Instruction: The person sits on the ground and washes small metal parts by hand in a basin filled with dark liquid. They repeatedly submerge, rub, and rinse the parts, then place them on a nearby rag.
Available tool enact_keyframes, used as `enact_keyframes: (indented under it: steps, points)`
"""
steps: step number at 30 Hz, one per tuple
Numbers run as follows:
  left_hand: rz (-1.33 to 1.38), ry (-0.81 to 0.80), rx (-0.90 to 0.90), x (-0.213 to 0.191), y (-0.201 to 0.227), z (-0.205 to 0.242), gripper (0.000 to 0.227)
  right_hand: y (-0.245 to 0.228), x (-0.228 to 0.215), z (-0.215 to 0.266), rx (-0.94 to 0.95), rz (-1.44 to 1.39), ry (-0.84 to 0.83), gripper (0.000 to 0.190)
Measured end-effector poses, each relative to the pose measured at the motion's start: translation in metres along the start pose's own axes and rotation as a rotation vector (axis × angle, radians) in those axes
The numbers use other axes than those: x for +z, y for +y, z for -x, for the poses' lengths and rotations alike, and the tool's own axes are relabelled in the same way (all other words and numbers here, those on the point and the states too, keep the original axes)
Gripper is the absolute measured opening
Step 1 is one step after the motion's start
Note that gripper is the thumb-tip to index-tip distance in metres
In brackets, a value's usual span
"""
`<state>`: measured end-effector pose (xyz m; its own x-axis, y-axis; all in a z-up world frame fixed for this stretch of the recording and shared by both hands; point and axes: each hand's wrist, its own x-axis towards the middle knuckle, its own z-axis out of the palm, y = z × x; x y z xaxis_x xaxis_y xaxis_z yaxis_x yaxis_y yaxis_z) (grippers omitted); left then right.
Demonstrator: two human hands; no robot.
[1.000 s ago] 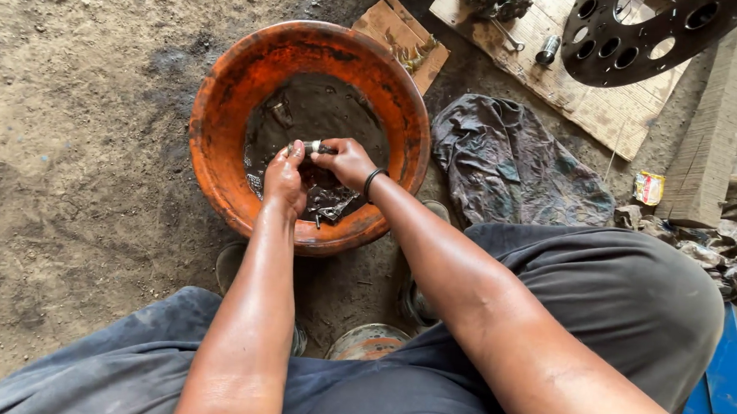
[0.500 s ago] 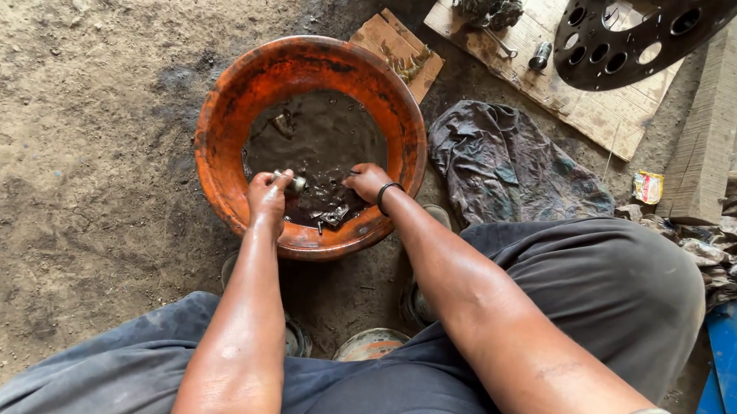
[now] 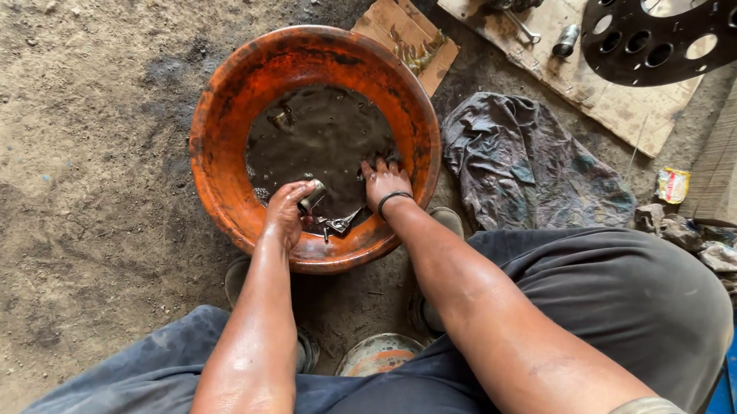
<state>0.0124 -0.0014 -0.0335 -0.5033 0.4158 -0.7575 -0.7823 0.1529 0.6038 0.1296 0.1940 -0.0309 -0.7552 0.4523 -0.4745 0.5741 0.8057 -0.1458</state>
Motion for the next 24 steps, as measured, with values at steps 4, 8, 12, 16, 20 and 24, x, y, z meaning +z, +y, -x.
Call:
enact_keyframes:
  steps: [4,8,12,16,20,24]
  points:
    - [0.164,-0.046,-0.042,-0.003,0.0,-0.008,0.02,-0.003,0.002,-0.007,0.042,-0.108,-0.201,0.053]
    - [0.333,-0.061,-0.114,-0.007,0.004,-0.016,0.025,-0.002,-0.007,-0.023,0.19,-0.233,-0.275,0.04]
    - [0.383,-0.043,-0.137,-0.007,0.001,-0.016,0.03,0.001,0.011,-0.023,0.134,-0.06,0.052,0.047]
    - [0.398,-0.014,-0.171,-0.003,0.001,-0.018,0.028,0.012,0.057,-0.031,0.049,-0.146,-0.037,0.044]
    - [0.415,0.012,-0.184,-0.013,-0.003,-0.023,0.032,0.026,0.075,-0.066,0.113,-0.52,0.04,0.024]
    - [0.352,0.032,-0.108,-0.009,-0.004,-0.028,0.032,0.006,0.023,-0.069,0.073,-1.739,-0.237,0.025]
